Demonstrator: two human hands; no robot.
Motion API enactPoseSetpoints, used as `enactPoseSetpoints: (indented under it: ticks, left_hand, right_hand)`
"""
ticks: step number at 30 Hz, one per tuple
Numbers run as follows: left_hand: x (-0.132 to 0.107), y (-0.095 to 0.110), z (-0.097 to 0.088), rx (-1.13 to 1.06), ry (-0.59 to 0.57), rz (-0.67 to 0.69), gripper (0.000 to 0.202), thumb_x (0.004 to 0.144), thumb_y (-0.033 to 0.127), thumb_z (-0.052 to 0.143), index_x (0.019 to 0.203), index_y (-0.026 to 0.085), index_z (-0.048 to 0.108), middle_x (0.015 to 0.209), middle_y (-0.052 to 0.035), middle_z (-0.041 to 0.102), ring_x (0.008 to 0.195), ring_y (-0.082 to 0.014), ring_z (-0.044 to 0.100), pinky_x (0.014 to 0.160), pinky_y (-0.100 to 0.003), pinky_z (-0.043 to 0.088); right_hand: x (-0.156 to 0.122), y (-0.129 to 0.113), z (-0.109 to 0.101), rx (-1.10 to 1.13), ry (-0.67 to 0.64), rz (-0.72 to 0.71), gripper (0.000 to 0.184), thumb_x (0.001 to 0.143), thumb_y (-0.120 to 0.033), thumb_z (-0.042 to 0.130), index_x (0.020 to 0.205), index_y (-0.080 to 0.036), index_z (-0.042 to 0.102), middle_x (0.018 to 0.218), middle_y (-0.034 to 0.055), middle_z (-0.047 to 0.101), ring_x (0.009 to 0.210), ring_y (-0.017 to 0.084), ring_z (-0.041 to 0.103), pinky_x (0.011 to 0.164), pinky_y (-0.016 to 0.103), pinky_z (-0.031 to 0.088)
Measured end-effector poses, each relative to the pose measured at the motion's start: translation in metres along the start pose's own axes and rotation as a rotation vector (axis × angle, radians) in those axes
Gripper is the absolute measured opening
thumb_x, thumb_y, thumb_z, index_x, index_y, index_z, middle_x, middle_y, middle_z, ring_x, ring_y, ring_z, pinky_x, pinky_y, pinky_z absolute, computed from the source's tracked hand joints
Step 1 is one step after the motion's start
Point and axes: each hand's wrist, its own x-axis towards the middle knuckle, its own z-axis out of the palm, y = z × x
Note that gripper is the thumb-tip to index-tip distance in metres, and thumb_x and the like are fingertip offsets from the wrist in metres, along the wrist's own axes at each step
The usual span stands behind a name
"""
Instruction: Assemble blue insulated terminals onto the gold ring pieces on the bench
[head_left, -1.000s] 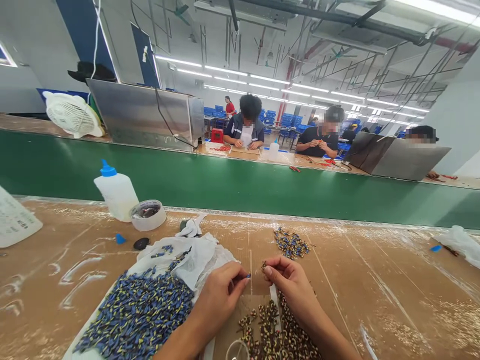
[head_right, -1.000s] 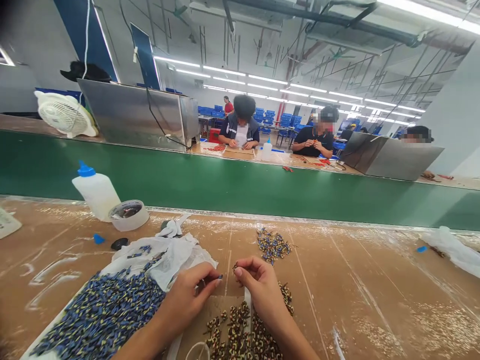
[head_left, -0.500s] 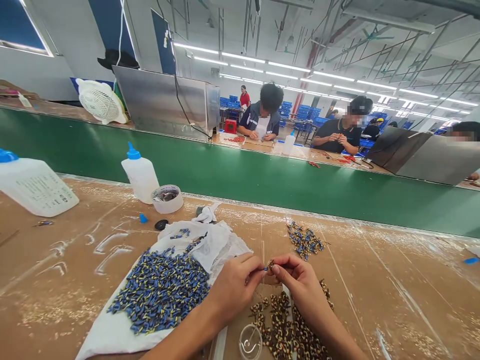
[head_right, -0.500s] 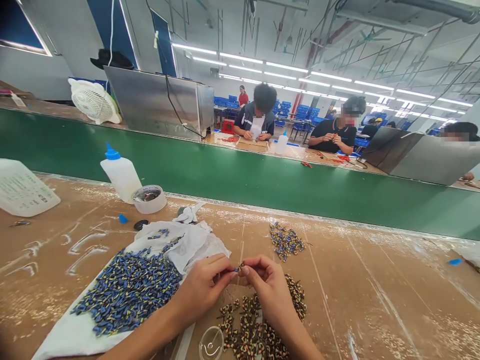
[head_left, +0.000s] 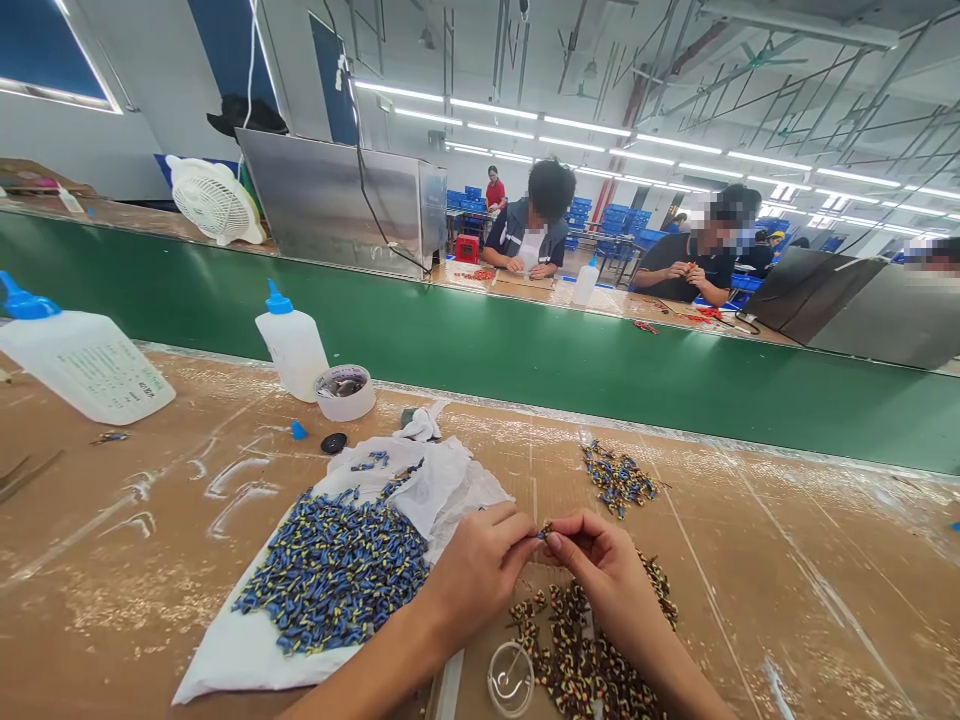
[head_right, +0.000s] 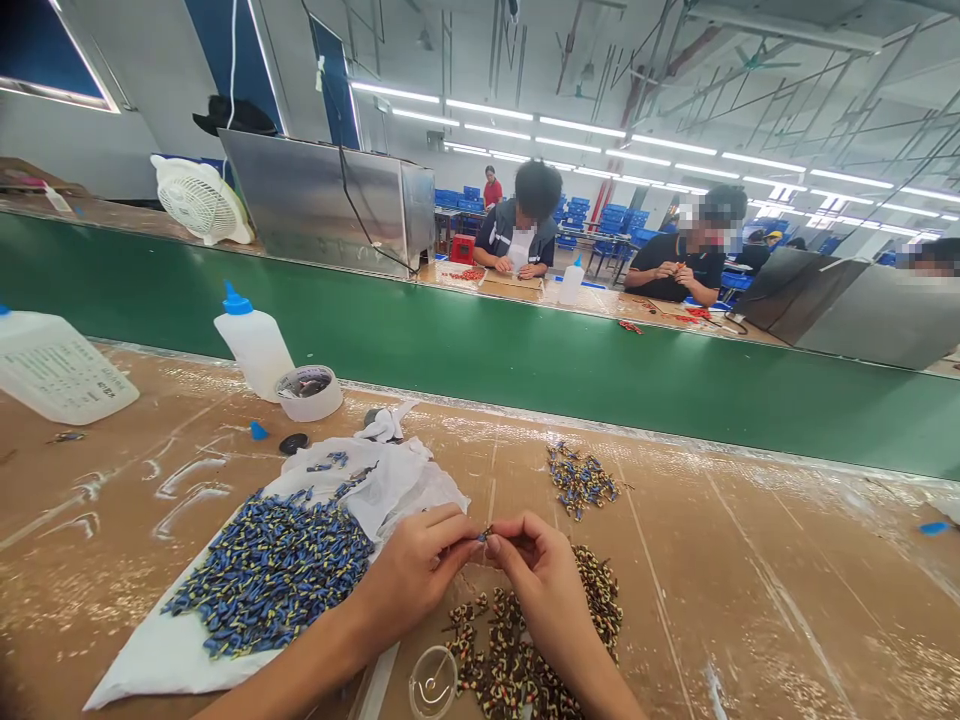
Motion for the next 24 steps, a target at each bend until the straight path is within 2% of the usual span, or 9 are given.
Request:
enactPoseSetpoints:
  ticks: [7,13,16,19,22,24]
  left_hand:
    - [0.0,0.005,-0.007,0.063,-0.064,0.055,0.017,0.09,0.011,0.048,0.078,0.016,0.059,0.074,-0.0008,0.058,0.07,-0.0147,0.053,0.061,-0.025,0.036]
    - [-0.001,0.006,-0.01,0.038,-0.11,0.064,0.017,0.086,0.009,0.051,0.072,0.017,0.057,0.07,0.0009,0.057,0.066,-0.014,0.051,0.059,-0.024,0.034]
    - [0.0,0.006,-0.008,-0.013,-0.122,0.031,0.017,0.085,0.007,0.052,0.071,0.017,0.056,0.069,0.0015,0.057,0.066,-0.0133,0.051,0.06,-0.024,0.033]
    - [0.0,0.007,-0.005,-0.044,-0.113,-0.022,0.018,0.085,0.008,0.052,0.069,0.017,0.055,0.067,0.0016,0.057,0.065,-0.0131,0.051,0.06,-0.024,0.033]
    - [-0.001,0.006,-0.002,-0.045,-0.087,-0.068,0.021,0.088,0.013,0.049,0.068,0.017,0.053,0.069,0.0003,0.06,0.065,-0.0141,0.052,0.059,-0.025,0.033]
    - [-0.001,0.0,0.001,-0.061,-0.092,-0.072,0.023,0.091,0.017,0.047,0.069,0.018,0.053,0.073,-0.0014,0.062,0.068,-0.0152,0.054,0.059,-0.025,0.035]
  right_hand:
    - [-0.003,0.001,-0.003,-0.151,-0.058,-0.016,0.022,0.081,-0.038,0.065,0.079,-0.017,0.061,0.071,0.0012,0.059,0.066,0.015,0.053,0.061,0.026,0.042]
    - [-0.003,-0.001,-0.007,-0.233,-0.142,-0.01,0.02,0.084,-0.036,0.061,0.076,-0.018,0.058,0.068,0.001,0.058,0.064,0.015,0.051,0.059,0.025,0.039]
    - [-0.003,-0.001,-0.007,-0.23,-0.164,-0.009,0.018,0.084,-0.033,0.06,0.075,-0.018,0.056,0.067,0.0004,0.057,0.064,0.015,0.051,0.059,0.026,0.039]
    - [-0.004,0.001,-0.003,-0.197,-0.13,-0.01,0.016,0.084,-0.03,0.059,0.075,-0.018,0.054,0.066,-0.0004,0.056,0.062,0.015,0.051,0.059,0.025,0.039]
    - [-0.003,0.006,0.003,-0.145,-0.078,-0.026,0.016,0.082,-0.03,0.06,0.074,-0.019,0.051,0.064,-0.0018,0.053,0.06,0.013,0.05,0.056,0.024,0.038]
    - [0.001,0.011,0.005,-0.07,-0.092,-0.032,0.018,0.08,-0.03,0.062,0.073,-0.02,0.049,0.062,-0.0037,0.049,0.056,0.012,0.048,0.054,0.023,0.038]
